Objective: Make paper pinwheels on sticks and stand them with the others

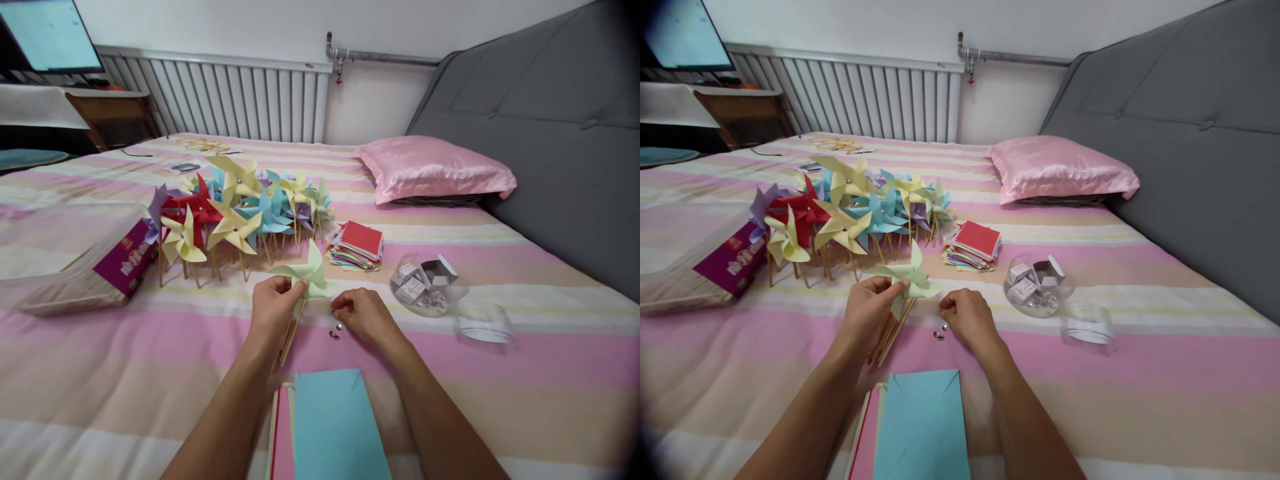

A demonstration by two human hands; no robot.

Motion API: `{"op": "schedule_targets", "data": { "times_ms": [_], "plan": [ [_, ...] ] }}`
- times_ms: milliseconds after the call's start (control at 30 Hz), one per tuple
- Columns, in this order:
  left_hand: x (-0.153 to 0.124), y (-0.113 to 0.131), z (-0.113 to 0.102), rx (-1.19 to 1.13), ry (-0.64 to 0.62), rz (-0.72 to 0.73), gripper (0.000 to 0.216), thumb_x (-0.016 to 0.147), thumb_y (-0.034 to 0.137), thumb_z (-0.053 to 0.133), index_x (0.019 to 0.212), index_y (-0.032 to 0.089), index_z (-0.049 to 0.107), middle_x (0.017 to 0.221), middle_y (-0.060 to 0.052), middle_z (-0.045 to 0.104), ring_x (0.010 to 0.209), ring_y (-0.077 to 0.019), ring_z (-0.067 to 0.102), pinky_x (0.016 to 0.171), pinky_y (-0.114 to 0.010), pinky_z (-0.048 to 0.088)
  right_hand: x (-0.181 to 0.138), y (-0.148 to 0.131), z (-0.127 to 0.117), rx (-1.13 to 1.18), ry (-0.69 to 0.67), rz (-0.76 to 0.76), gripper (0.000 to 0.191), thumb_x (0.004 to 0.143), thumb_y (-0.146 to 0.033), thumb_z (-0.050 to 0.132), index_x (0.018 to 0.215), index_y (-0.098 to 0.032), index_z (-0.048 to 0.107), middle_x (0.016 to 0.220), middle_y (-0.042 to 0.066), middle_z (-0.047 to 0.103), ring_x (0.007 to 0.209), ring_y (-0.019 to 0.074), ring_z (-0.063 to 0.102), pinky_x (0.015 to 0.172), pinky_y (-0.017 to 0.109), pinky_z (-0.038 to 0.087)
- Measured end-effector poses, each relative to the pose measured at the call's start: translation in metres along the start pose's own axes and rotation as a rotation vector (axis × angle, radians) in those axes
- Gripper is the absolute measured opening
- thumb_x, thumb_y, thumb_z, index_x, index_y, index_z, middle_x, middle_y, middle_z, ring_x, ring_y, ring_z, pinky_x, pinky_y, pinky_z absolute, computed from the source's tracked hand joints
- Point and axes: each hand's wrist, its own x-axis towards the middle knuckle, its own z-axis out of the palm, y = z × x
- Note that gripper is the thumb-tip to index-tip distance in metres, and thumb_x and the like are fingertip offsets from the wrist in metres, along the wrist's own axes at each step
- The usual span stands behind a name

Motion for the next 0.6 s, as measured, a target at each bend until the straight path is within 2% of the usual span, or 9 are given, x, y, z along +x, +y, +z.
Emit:
{"op": "schedule_targets", "data": {
  "times_ms": [200, 367, 600],
  "plan": [
    [0.0000, -0.0001, 0.0004, -0.007, 0.001, -0.006, 0.024, 0.059, 0.028, 0.069, 0.049, 0.014, 0.053, 0.046, 0.006, 0.043, 0.043, -0.0055, 0.034, 0.043, -0.020, 0.023, 0.0006, -0.0003, 0.0018, -0.069, 0.033, -0.034, 0.021, 0.076, -0.015, 0.053, 0.078, -0.022, 0.073, 0.084, 0.005, 0.073, 0.084, 0.0201, 0.064, 0.074, 0.027, 0.042],
    [0.0008, -0.0005, 0.0005, -0.014, 0.001, -0.001, 0.024, 0.058, 0.028, 0.070, 0.048, 0.014, 0.054, 0.045, 0.006, 0.044, 0.043, -0.0057, 0.035, 0.043, -0.020, 0.024, 0.0024, 0.0000, 0.0057, -0.042, 0.063, -0.013, 0.023, 0.078, -0.014, 0.050, 0.084, -0.022, 0.071, 0.081, 0.003, 0.072, 0.075, 0.0171, 0.063, 0.067, 0.024, 0.041],
    [0.0028, -0.0039, 0.0001, -0.019, -0.003, -0.035, 0.024, 0.058, 0.030, 0.071, 0.051, 0.013, 0.056, 0.046, 0.006, 0.046, 0.043, -0.0057, 0.036, 0.044, -0.020, 0.025, 0.0049, 0.0020, 0.0029, -0.018, 0.080, 0.049, 0.025, 0.080, -0.013, 0.045, 0.089, -0.021, 0.068, 0.077, 0.003, 0.071, 0.072, 0.0153, 0.064, 0.066, 0.023, 0.041]
  ]
}}
